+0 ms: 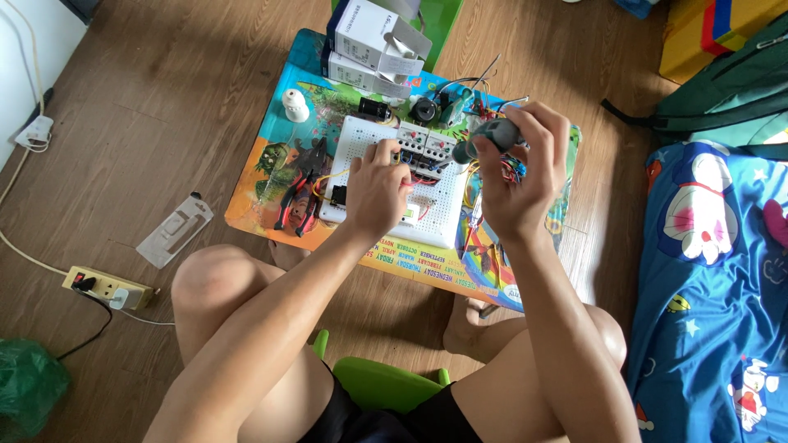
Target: Mounting and connecting electronic components on a circuit board using a screwdriver and pliers.
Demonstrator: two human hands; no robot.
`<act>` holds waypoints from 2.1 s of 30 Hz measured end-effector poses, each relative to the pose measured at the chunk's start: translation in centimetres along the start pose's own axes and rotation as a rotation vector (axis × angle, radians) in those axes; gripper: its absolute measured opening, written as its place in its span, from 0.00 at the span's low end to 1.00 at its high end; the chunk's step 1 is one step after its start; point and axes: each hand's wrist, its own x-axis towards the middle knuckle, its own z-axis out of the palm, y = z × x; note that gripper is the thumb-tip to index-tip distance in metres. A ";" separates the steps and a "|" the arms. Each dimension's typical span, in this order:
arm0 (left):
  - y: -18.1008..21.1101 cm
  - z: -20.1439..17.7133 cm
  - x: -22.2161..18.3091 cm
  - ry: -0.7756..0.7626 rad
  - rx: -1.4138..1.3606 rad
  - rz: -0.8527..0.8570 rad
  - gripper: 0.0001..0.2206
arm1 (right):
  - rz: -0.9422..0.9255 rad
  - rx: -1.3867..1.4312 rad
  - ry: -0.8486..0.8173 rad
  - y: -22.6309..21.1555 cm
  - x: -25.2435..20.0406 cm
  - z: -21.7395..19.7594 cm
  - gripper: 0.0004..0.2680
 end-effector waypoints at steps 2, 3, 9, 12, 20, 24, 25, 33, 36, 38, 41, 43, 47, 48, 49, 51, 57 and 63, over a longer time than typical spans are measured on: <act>-0.3 0.7 0.2 -0.002 0.009 0.012 0.05 | -0.014 -0.003 -0.018 0.6 0.3 0.4 0.12; -0.4 1.1 0.3 -0.007 0.017 0.027 0.05 | -0.026 -0.008 -0.035 0.9 0.4 0.5 0.11; 0.5 1.4 0.2 -0.046 0.119 0.067 0.04 | -0.069 -0.073 -0.070 1.5 2.4 0.8 0.15; -1.9 5.0 0.8 -0.022 0.066 0.177 0.10 | -0.002 -0.190 -0.099 1.0 3.0 0.8 0.21; -1.0 5.7 0.7 0.005 0.033 0.189 0.08 | 0.052 0.072 -0.212 1.5 2.2 0.3 0.13; -1.6 5.8 0.9 0.008 0.046 0.188 0.08 | 0.181 0.193 -0.431 -0.3 3.4 -0.8 0.14; -1.7 5.9 1.0 0.006 0.044 0.193 0.08 | 0.182 0.188 -0.428 -0.3 3.3 -0.9 0.14; -1.4 6.0 1.0 0.080 0.076 0.204 0.11 | 0.053 0.117 -0.199 0.2 2.5 -1.2 0.11; -0.9 5.6 1.1 0.069 0.113 0.183 0.09 | 0.060 0.094 -0.186 1.2 1.4 -1.2 0.12; -0.9 5.8 1.2 0.049 0.126 0.165 0.08 | 0.060 0.085 -0.191 1.0 1.4 -1.3 0.11; -1.2 6.5 1.3 0.067 0.135 0.161 0.07 | 0.098 0.125 -0.246 0.0 1.9 -1.7 0.10; -1.3 6.8 1.2 0.105 0.131 0.177 0.07 | 0.136 0.174 -0.295 -0.6 2.2 -1.8 0.10; -1.1 7.0 1.3 0.083 0.183 0.140 0.07 | 0.118 0.263 -0.324 -0.7 2.3 -1.6 0.10; -1.0 7.0 1.4 0.057 0.197 0.124 0.07 | 0.118 0.269 -0.307 -0.6 2.2 -1.6 0.11; -1.0 7.2 1.5 0.057 0.197 0.124 0.07 | 0.118 0.269 -0.307 -0.6 2.3 -1.6 0.11; -0.9 7.5 1.6 0.055 0.198 0.091 0.06 | 0.106 0.245 -0.297 -0.6 2.2 -1.8 0.10; -0.5 7.4 1.8 0.067 0.209 0.092 0.04 | 0.040 0.161 -0.252 0.0 2.1 -1.9 0.08; -0.7 7.2 1.6 0.121 0.179 0.133 0.03 | 0.099 0.163 -0.194 0.9 1.3 -1.6 0.09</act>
